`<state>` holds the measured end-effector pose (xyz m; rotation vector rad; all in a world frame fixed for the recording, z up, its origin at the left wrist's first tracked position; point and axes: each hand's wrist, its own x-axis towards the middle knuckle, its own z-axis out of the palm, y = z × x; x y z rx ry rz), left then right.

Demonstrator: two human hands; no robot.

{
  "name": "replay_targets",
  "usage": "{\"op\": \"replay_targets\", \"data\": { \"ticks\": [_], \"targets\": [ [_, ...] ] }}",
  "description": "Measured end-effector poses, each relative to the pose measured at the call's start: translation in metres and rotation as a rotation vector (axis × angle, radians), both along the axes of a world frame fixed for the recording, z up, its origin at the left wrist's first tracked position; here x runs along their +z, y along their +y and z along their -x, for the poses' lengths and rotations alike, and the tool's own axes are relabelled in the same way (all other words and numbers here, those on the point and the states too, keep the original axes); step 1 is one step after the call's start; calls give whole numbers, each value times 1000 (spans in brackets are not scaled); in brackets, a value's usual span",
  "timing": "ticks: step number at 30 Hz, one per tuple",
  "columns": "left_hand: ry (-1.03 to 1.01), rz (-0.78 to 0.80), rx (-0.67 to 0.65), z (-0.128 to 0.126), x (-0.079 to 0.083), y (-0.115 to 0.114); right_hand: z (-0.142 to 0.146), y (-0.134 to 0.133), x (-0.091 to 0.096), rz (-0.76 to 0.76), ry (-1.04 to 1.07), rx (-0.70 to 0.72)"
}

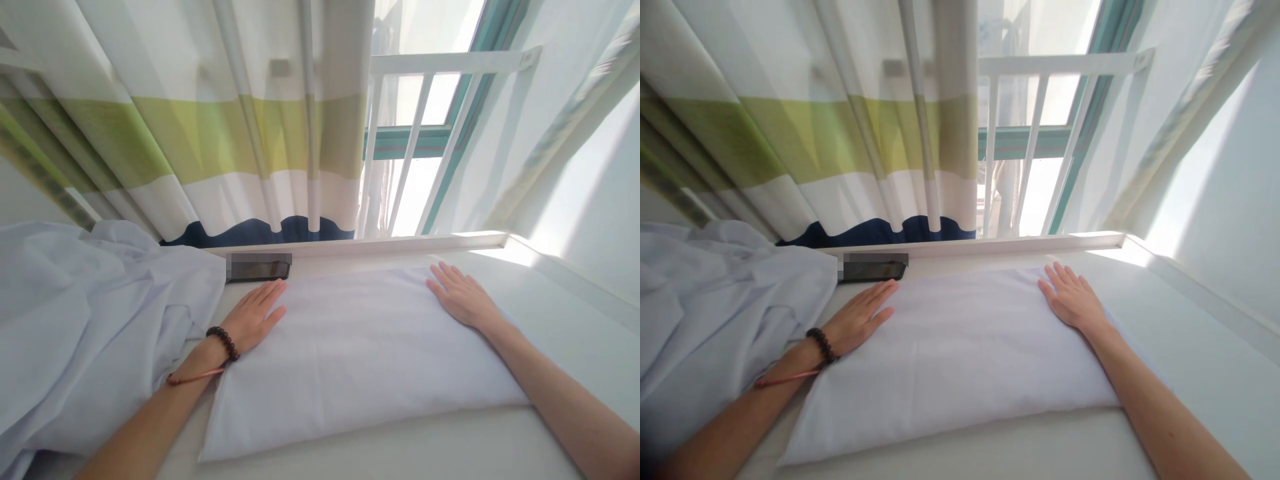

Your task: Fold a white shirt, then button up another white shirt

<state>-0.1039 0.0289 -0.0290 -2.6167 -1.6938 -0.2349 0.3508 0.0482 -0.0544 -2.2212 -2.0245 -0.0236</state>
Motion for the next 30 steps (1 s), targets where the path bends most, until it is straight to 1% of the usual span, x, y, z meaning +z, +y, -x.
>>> {"op": "replay_targets", "data": {
  "ticks": [2, 4, 6, 8, 9, 10, 12, 13, 15, 16, 18, 19, 21, 23, 25, 27, 28, 30],
  "targets": [
    [15, 4, 5, 1, 1, 0, -4, 2, 2, 6, 13, -12],
    [49, 31, 18, -2, 5, -2, -5, 2, 7, 8, 22, -9],
    [115, 51, 61, -10, 12, -9, -6, -5, 13, -4, 14, -23],
    [175, 43, 78, -26, 20, -20, -11, -19, 22, -20, -14, -86],
    [186, 34, 51, -36, 24, -26, -16, -28, 26, -19, -31, -139],
    [176, 33, -12, -48, 27, -31, -22, -38, 30, -5, -46, -201],
    [127, 46, -192, -74, 32, -38, -39, -60, 37, 77, -48, -313],
    [106, 60, -284, -86, 33, -39, -48, -70, 40, 141, -32, -345],
    [84, 101, -419, -108, 33, -34, -64, -88, 45, 286, 34, -351],
    [78, 122, -459, -116, 32, -30, -70, -94, 47, 357, 82, -333],
    [62, 148, -493, -125, 28, -22, -76, -100, 49, 453, 196, -282],
    [53, 151, -498, -128, 25, -19, -77, -99, 50, 459, 245, -245],
    [40, 147, -491, -131, 20, -16, -75, -91, 51, 382, 272, -179],
    [42, 151, -457, -136, 18, -17, -74, -77, 52, 249, 209, -190],
    [45, 172, -395, -144, 19, -20, -74, -65, 51, 116, 125, -289],
    [49, 195, -347, -152, 21, -25, -78, -60, 48, 5, 70, -396],
    [48, 190, -329, -154, 21, -27, -80, -61, 46, -17, 56, -442],
    [34, 144, -286, -153, 18, -33, -85, -67, 42, 33, 62, -511]
  ]
}}
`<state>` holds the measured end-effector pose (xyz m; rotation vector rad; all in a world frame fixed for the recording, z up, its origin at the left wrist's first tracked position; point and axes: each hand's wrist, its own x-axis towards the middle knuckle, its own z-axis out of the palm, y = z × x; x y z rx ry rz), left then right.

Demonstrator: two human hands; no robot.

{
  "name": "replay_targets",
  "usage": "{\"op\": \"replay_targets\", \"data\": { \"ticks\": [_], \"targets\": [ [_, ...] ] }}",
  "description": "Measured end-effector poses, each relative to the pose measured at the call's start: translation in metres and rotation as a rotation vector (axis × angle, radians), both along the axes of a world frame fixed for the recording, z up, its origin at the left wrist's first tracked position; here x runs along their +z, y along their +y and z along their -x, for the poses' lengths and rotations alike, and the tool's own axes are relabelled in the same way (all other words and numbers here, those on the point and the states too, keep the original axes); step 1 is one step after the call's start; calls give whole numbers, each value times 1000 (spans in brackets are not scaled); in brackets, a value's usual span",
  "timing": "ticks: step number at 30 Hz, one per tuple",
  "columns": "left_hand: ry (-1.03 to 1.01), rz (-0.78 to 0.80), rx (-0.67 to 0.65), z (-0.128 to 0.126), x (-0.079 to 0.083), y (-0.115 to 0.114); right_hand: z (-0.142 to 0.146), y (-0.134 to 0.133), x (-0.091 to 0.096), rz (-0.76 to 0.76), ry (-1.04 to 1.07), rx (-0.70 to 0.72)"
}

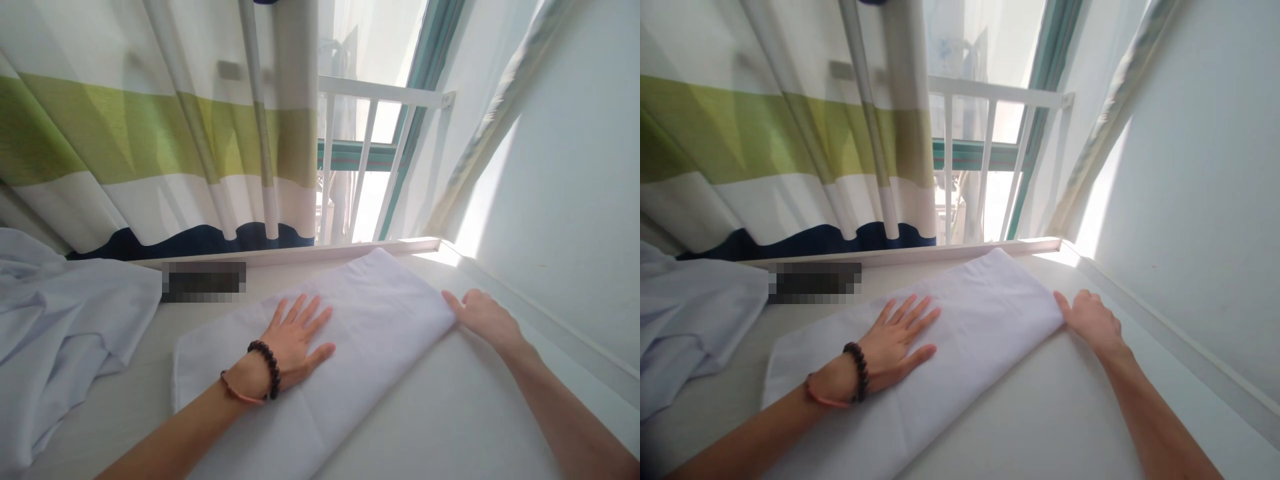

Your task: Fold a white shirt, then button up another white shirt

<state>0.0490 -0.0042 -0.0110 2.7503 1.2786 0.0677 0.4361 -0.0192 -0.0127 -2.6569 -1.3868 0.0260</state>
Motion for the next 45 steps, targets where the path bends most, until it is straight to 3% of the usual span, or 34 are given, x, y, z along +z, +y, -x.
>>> {"op": "replay_targets", "data": {
  "ticks": [3, 6, 9, 12, 15, 18, 22, 25, 28, 32, 37, 41, 45],
  "targets": [
    [-31, -69, 93, 14, -14, -12, 0, -12, -4, 110, 137, 16],
    [-39, -80, 123, 27, -29, -22, 13, -15, -3, 82, 341, 70],
    [-45, -70, 124, 26, -33, -22, 30, -13, 0, -132, 593, 17],
    [-48, -57, 131, 19, -29, -18, 42, -13, 0, -398, 1036, 56],
    [-47, -95, 128, 22, -27, -21, 47, -17, -1, -461, 1300, 74],
    [-34, -186, 124, 43, -28, -31, 49, -18, -1, -526, 1387, 51],
    [6, -283, 219, 81, -27, -47, 50, -13, -2, -591, 1437, 101],
    [27, -293, 255, 101, -27, -51, 45, -6, -5, -591, 1395, 35],
    [31, -272, 207, 111, -30, -47, 40, 1, -7, -606, 1329, -60],
    [17, -250, 129, 113, -34, -37, 47, 1, 0, -764, 1413, -290],
    [-11, -257, 124, 100, -32, -32, 66, -17, 12, -880, 1555, -291],
    [-36, -288, 178, 90, -30, -34, 73, -34, 11, -774, 1779, -230],
    [-45, -282, 160, 92, -31, -33, 66, -33, 5, -705, 1812, -281]
  ]
}}
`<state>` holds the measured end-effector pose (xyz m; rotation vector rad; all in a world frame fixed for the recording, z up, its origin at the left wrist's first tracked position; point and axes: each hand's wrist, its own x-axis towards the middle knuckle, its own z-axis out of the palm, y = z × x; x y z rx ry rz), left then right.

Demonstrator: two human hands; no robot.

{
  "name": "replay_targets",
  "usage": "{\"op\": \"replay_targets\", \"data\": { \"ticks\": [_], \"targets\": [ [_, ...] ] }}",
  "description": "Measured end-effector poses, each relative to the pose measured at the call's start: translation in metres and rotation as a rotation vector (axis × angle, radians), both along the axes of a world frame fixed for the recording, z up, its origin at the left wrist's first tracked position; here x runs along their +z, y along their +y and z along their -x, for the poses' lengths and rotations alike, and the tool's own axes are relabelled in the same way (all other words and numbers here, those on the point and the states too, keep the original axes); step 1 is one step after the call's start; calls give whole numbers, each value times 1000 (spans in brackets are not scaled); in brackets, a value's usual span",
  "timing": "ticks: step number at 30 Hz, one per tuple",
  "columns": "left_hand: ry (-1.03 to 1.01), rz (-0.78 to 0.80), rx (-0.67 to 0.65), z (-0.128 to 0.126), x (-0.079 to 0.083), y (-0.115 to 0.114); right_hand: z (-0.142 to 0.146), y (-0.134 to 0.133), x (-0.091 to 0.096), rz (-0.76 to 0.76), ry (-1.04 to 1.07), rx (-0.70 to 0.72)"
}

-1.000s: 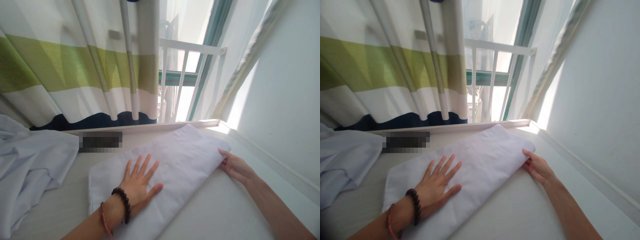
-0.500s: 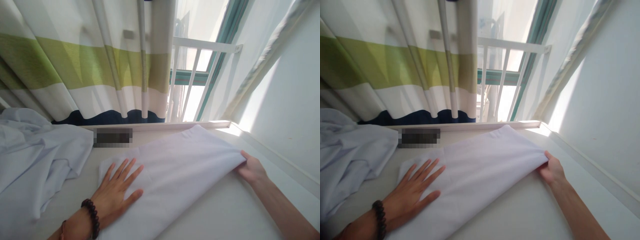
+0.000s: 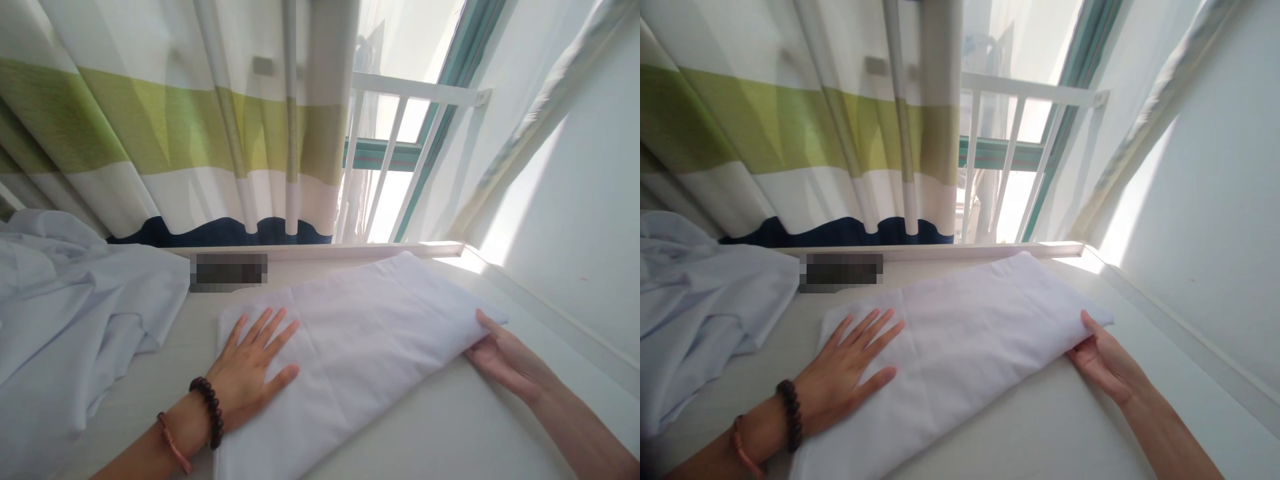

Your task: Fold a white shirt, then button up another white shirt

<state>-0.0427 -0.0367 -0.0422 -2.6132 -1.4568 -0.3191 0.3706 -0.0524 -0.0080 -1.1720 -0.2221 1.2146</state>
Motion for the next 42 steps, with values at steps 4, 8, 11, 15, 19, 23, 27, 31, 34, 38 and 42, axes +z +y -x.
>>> {"op": "replay_targets", "data": {
  "ticks": [4, 8, 11, 15, 19, 23, 27, 31, 34, 38, 42],
  "targets": [
    [25, 49, -54, 7, -1, 7, -13, 17, -3, -27, -34, -70],
    [49, 72, -51, 13, 3, 9, -26, 24, -7, -43, -112, -71],
    [59, 65, -12, 17, 10, 5, -36, 22, -14, 17, -150, -1],
    [83, 110, -15, 19, 22, 3, -34, 18, -15, 0, -168, -4],
    [87, 69, -35, 7, 23, 7, -9, 13, -3, -103, -122, -7],
    [90, -4, -71, 0, 17, 4, 20, 5, 2, -86, -96, 14],
    [69, -42, -124, 16, 18, -11, 28, 6, 0, -35, -120, -69],
    [-33, 51, -103, 31, 20, -20, 37, 7, 18, -66, -275, -153],
    [-225, 240, -98, 36, 26, -11, 75, -4, 44, -234, -680, 26],
    [-712, 507, 109, 47, 40, 10, 170, -32, 40, -745, -1537, 552],
    [-1094, 762, 233, 57, 51, 21, 251, -52, -21, -1186, -1965, 478]
  ]
}}
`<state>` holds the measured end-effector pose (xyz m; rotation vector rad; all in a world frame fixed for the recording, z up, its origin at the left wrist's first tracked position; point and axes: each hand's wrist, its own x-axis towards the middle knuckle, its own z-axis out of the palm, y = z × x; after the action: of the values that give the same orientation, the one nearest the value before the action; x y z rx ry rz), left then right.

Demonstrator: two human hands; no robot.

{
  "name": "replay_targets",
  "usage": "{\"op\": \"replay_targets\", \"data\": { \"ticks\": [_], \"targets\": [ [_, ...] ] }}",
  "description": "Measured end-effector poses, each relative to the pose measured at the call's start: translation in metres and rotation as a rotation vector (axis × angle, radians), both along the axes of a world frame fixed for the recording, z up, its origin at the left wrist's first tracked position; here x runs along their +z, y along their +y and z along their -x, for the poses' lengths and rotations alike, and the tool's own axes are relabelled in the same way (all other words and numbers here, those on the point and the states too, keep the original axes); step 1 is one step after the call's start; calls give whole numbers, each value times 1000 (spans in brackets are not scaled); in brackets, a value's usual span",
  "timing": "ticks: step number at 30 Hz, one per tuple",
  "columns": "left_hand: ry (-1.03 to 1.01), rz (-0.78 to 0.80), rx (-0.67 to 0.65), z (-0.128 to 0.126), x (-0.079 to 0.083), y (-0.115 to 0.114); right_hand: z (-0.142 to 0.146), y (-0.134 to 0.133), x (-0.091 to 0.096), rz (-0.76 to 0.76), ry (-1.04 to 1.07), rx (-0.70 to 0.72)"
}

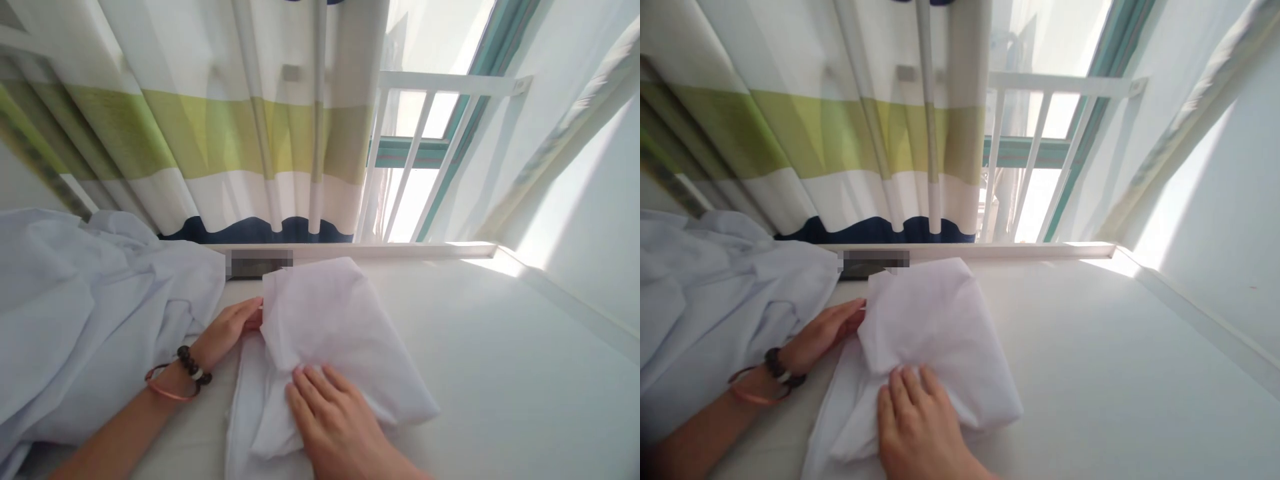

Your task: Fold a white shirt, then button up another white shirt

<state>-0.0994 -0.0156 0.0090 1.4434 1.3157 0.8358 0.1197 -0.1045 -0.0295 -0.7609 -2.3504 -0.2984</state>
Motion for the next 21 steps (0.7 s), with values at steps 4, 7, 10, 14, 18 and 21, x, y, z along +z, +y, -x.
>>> {"op": "replay_targets", "data": {
  "ticks": [4, 7, 10, 14, 18, 21],
  "targets": [
    [-87, 108, 37, -1, 6, 3, 16, -7, -28, -78, -16, -42],
    [-20, 115, 94, -7, 8, 7, -3, -10, -7, -100, -37, -47],
    [27, 66, 66, -14, 5, 12, -37, -15, 14, -124, -174, -73],
    [-16, 55, 50, -14, -1, 17, -87, -21, 11, -97, -166, -223],
    [-59, 53, -7, -6, -4, 18, -116, -21, -3, -43, -177, -206],
    [20, 4, -32, -5, -4, 18, -121, -16, -3, -3, -184, -175]
  ]
}}
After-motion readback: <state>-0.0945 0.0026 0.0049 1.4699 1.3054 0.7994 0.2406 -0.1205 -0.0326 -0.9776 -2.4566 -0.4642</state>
